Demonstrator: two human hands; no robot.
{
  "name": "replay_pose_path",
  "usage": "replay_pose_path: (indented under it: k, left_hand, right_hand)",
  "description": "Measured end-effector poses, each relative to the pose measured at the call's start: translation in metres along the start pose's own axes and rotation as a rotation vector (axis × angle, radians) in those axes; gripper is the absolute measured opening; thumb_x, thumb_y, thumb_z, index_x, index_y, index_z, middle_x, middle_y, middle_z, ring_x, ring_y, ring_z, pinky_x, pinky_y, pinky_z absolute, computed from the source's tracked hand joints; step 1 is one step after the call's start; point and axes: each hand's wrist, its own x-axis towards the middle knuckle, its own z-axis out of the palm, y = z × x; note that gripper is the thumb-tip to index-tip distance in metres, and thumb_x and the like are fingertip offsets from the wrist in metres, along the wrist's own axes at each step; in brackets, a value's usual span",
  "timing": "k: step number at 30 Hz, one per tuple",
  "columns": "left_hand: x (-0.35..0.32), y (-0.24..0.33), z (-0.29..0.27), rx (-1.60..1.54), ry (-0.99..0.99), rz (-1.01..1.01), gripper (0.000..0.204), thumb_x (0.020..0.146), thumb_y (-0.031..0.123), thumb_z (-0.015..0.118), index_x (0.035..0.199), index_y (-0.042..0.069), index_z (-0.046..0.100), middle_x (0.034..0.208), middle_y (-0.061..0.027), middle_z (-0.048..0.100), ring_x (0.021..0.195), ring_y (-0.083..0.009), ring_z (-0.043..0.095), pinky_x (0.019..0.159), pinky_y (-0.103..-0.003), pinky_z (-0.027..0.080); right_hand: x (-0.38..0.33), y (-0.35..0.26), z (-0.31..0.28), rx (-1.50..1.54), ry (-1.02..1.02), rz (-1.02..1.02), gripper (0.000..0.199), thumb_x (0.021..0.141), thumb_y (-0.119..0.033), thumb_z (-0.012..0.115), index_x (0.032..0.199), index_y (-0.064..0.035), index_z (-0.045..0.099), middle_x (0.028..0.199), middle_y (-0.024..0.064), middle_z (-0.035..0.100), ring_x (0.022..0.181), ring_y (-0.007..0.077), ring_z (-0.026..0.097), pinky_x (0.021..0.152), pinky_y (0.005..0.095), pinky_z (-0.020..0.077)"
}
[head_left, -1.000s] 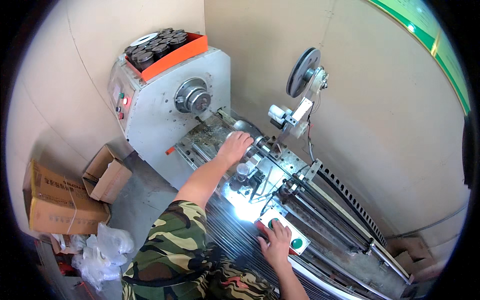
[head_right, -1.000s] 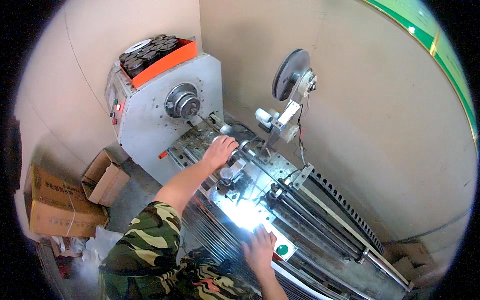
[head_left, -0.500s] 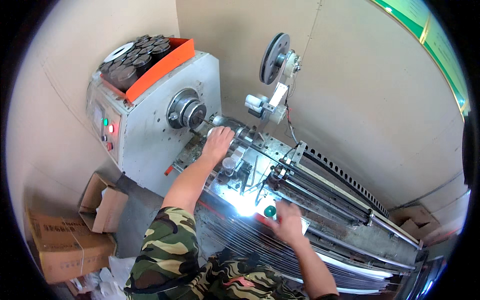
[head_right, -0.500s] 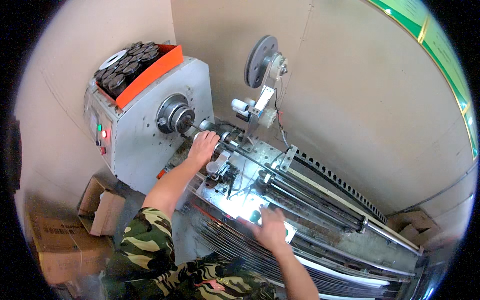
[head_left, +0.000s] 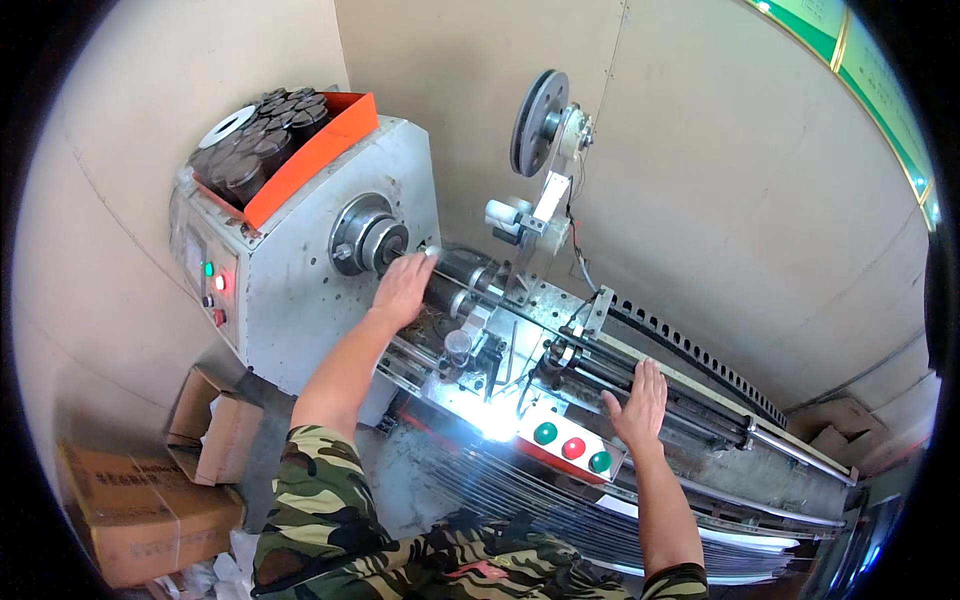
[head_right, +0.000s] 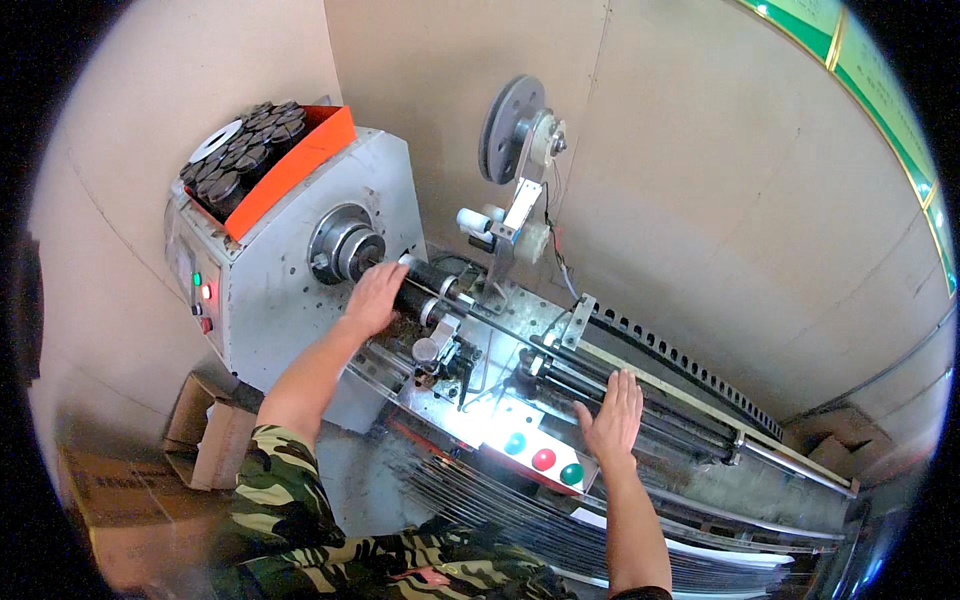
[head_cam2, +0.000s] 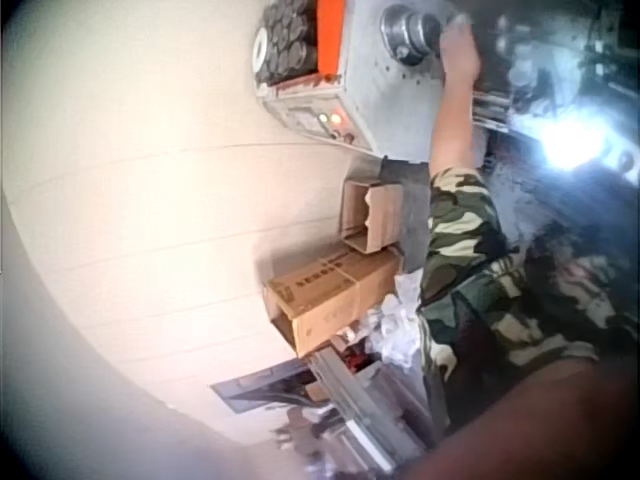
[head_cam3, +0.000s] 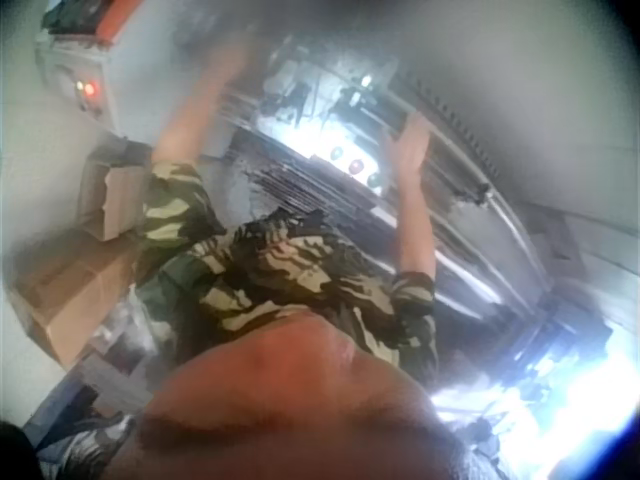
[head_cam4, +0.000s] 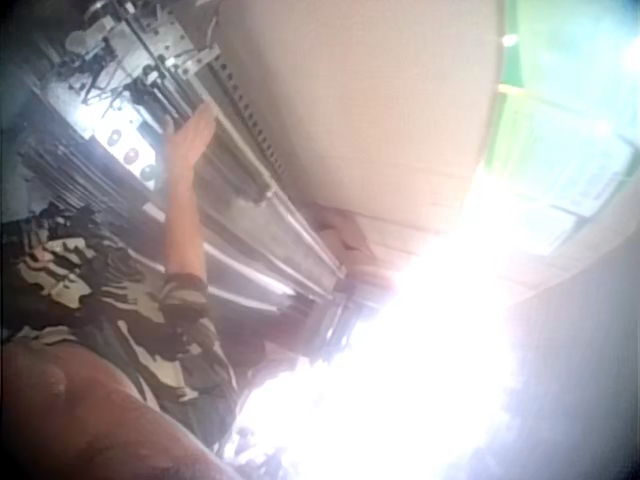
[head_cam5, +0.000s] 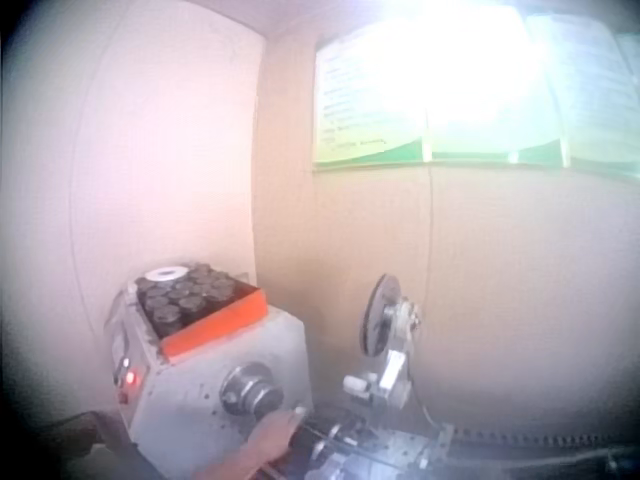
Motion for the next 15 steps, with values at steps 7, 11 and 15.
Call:
replay_pose_path:
  k: [7,11,15]
  left_hand:
    - [0.019,-0.015,-0.003,0.162,-0.209,-0.087,0.063,0.087,0.004,0.058,0.146,0.001,0.039,0.139,-0.0162,0.052,0.133,-0.0292,0.046,0.114,-0.039,0.034]
    - [0.023,-0.024,-0.004,0.188,-0.209,-0.072,0.06,0.085,0.007,0.059,0.143,0.001,0.043,0.132,-0.0146,0.056,0.129,-0.0282,0.05,0.113,-0.04,0.035]
    - [0.024,-0.031,0.006,0.258,-0.147,0.028,0.059,0.08,0.006,0.064,0.136,0.002,0.048,0.122,-0.0141,0.06,0.122,-0.0293,0.054,0.111,-0.04,0.036]
  right_hand:
    - [-0.007,0.005,-0.015,0.024,0.017,-0.012,0.082,0.083,-0.039,0.075,0.143,0.0054,0.041,0.152,0.0246,0.039,0.144,0.0373,0.032,0.121,0.0471,0.0226]
    - [-0.009,0.006,-0.017,0.036,0.044,-0.011,0.081,0.081,-0.037,0.077,0.142,0.0047,0.043,0.151,0.0243,0.04,0.143,0.0375,0.034,0.12,0.0473,0.0236]
    - [-0.011,0.011,-0.017,0.057,0.069,-0.032,0.081,0.08,-0.035,0.078,0.141,0.0046,0.044,0.15,0.0246,0.042,0.143,0.0377,0.035,0.12,0.048,0.0246]
